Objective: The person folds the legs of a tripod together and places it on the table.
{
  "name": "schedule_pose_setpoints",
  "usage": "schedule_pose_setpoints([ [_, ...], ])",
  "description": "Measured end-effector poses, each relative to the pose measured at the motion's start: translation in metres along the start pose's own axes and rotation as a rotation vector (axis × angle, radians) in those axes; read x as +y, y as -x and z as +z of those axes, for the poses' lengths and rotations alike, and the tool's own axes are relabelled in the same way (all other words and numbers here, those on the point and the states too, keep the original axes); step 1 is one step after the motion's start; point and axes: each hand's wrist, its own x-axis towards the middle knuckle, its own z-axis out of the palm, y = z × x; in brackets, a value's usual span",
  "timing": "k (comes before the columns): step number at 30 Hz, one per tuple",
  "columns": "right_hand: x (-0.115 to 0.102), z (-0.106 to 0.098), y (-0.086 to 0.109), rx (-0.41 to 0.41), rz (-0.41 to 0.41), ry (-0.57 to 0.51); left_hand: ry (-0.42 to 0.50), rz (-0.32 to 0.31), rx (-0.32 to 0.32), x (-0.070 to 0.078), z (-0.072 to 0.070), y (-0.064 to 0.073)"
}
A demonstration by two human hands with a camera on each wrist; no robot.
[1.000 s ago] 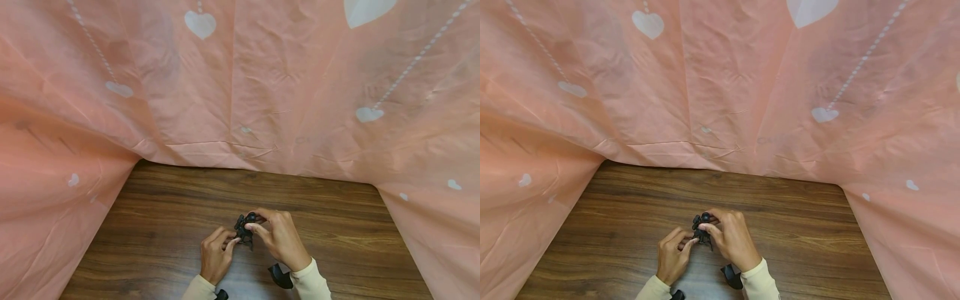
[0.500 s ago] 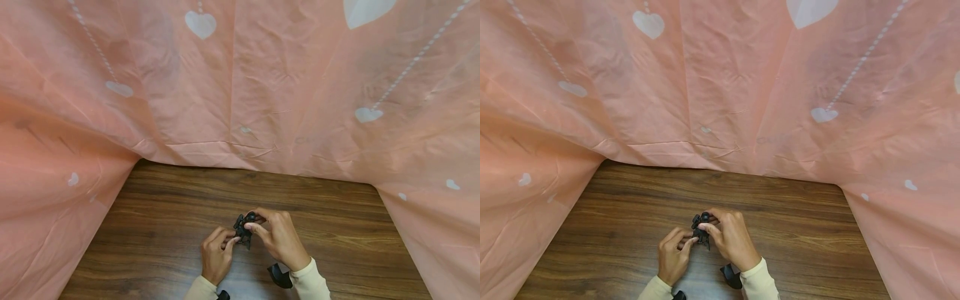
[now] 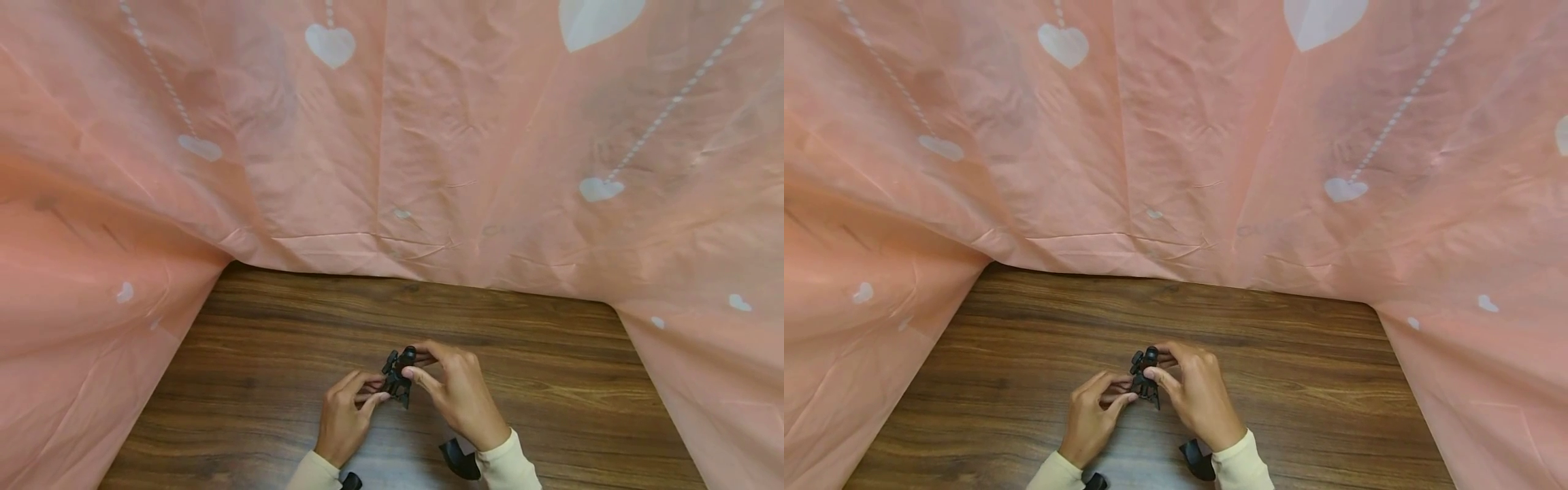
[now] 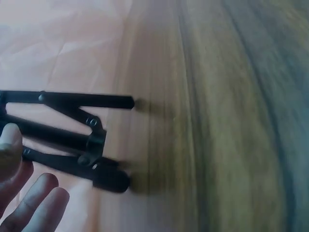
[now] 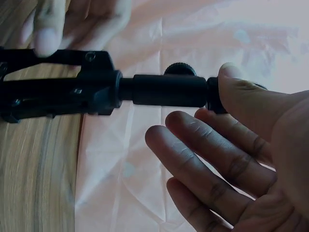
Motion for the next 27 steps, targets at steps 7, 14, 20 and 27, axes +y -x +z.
schedule_pose_setpoints([
  [7, 0.012, -0.004, 0.010, 0.048, -0.009, 0.022, -0.006, 0.048, 0.063, 0.008, -0.023, -0.012],
  [14, 0.023, -0.004, 0.020, 0.052, 0.056, 0.024, 0.015, 0.106, 0.094, 0.030, -0.049, -0.041],
  [20, 0.032, 0.002, 0.028, 0.046, 0.116, 0.016, 0.019, 0.222, 0.102, 0.057, -0.060, -0.067],
  [27, 0.045, 0.014, 0.035, 0.058, 0.128, -0.010, 0.033, 0.332, 0.074, 0.083, -0.057, -0.086],
])
